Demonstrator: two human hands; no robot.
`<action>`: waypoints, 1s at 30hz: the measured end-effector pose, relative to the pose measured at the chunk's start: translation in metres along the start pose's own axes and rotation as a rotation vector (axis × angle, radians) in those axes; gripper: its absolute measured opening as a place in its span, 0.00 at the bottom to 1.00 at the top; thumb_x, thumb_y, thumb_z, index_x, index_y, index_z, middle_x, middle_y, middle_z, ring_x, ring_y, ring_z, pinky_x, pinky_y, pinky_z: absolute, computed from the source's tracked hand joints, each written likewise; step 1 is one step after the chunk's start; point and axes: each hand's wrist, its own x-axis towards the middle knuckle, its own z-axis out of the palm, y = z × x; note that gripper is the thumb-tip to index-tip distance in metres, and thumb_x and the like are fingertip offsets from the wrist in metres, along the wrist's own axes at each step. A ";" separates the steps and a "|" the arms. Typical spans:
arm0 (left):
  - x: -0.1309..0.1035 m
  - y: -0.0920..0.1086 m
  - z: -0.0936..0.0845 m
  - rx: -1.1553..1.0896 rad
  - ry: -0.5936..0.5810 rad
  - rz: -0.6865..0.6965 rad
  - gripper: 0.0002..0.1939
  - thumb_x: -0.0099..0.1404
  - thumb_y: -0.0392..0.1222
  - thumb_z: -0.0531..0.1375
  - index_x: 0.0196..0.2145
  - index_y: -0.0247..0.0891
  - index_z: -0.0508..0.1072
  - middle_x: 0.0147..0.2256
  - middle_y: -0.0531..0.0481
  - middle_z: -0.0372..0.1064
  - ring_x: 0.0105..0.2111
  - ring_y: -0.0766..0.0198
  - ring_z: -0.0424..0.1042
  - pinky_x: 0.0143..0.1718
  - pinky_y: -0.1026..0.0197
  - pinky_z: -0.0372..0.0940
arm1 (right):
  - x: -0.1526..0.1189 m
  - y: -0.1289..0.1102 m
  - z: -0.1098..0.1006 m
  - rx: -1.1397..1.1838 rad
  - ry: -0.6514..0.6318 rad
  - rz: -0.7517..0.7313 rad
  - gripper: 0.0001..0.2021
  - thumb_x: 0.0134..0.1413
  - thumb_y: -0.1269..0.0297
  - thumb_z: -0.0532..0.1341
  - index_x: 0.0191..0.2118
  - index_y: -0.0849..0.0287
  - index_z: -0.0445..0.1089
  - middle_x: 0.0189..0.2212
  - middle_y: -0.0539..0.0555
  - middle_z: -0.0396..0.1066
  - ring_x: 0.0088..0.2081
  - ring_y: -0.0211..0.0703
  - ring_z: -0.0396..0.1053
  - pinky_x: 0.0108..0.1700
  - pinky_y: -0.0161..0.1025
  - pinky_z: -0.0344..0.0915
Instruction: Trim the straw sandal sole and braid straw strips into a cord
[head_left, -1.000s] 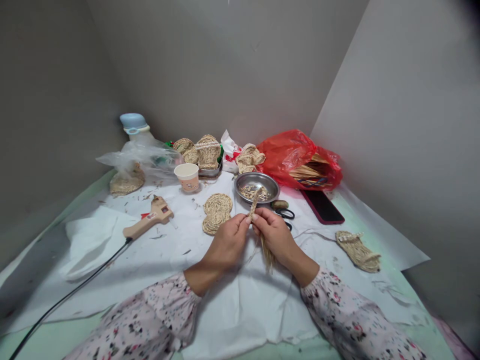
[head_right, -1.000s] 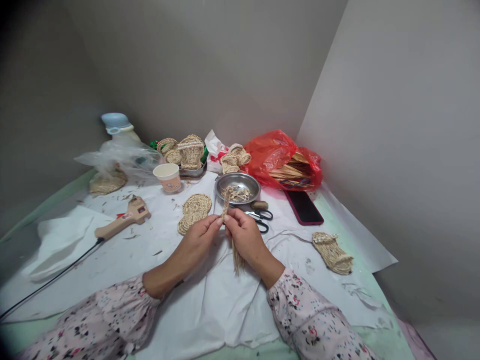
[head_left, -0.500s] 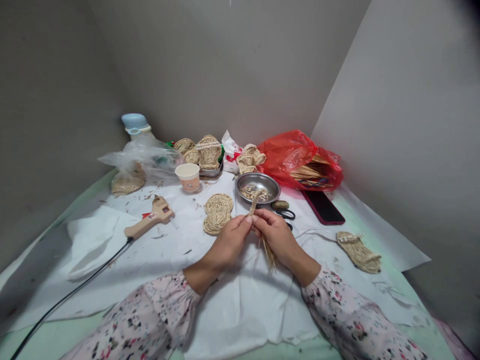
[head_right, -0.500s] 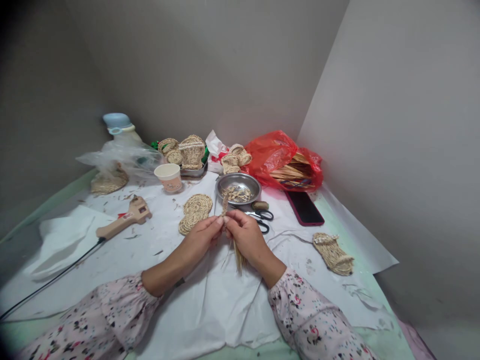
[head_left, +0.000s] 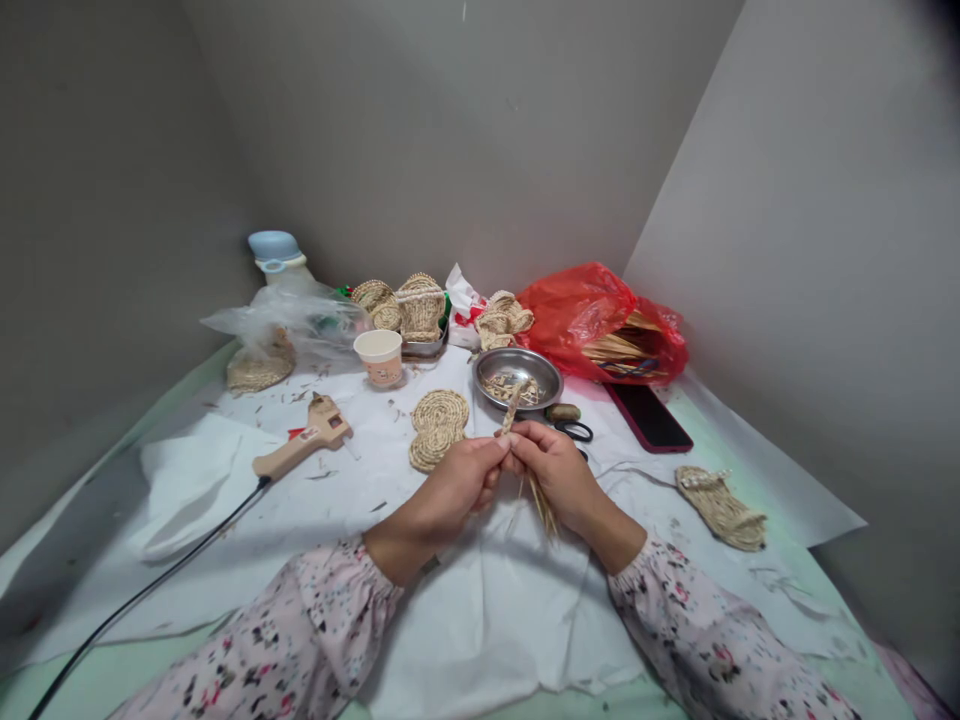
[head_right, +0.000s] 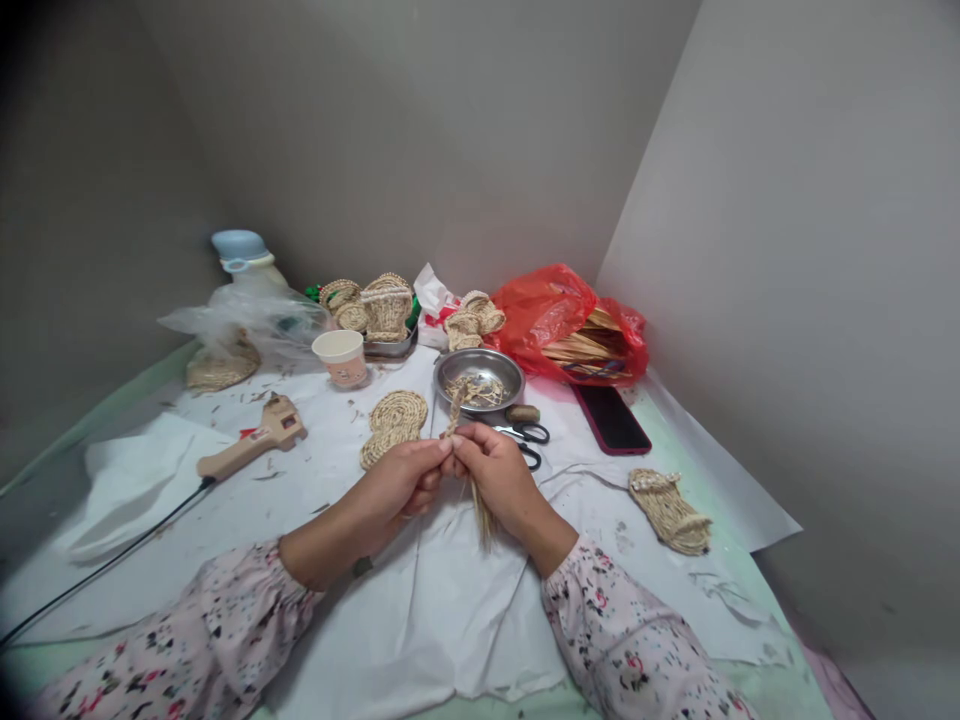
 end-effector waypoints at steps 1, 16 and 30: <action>0.000 0.000 0.001 0.006 0.018 0.010 0.15 0.63 0.48 0.56 0.24 0.36 0.63 0.15 0.62 0.45 0.13 0.76 0.39 0.15 0.68 0.36 | 0.000 -0.001 0.001 0.000 -0.005 0.006 0.08 0.53 0.60 0.61 0.33 0.59 0.70 0.21 0.46 0.65 0.25 0.35 0.60 0.32 0.34 0.58; 0.004 -0.005 -0.003 0.241 0.187 0.100 0.14 0.59 0.49 0.55 0.21 0.37 0.63 0.13 0.61 0.46 0.14 0.73 0.41 0.17 0.65 0.38 | -0.002 -0.005 -0.004 -0.420 0.029 -0.152 0.11 0.57 0.62 0.56 0.27 0.59 0.72 0.26 0.50 0.72 0.30 0.40 0.66 0.37 0.35 0.60; 0.005 -0.002 -0.008 0.697 0.285 0.287 0.16 0.61 0.47 0.50 0.19 0.38 0.62 0.17 0.58 0.50 0.21 0.67 0.53 0.25 0.63 0.47 | -0.003 -0.003 -0.003 -0.622 0.214 -0.153 0.13 0.58 0.58 0.56 0.32 0.59 0.74 0.27 0.52 0.74 0.30 0.41 0.68 0.34 0.35 0.60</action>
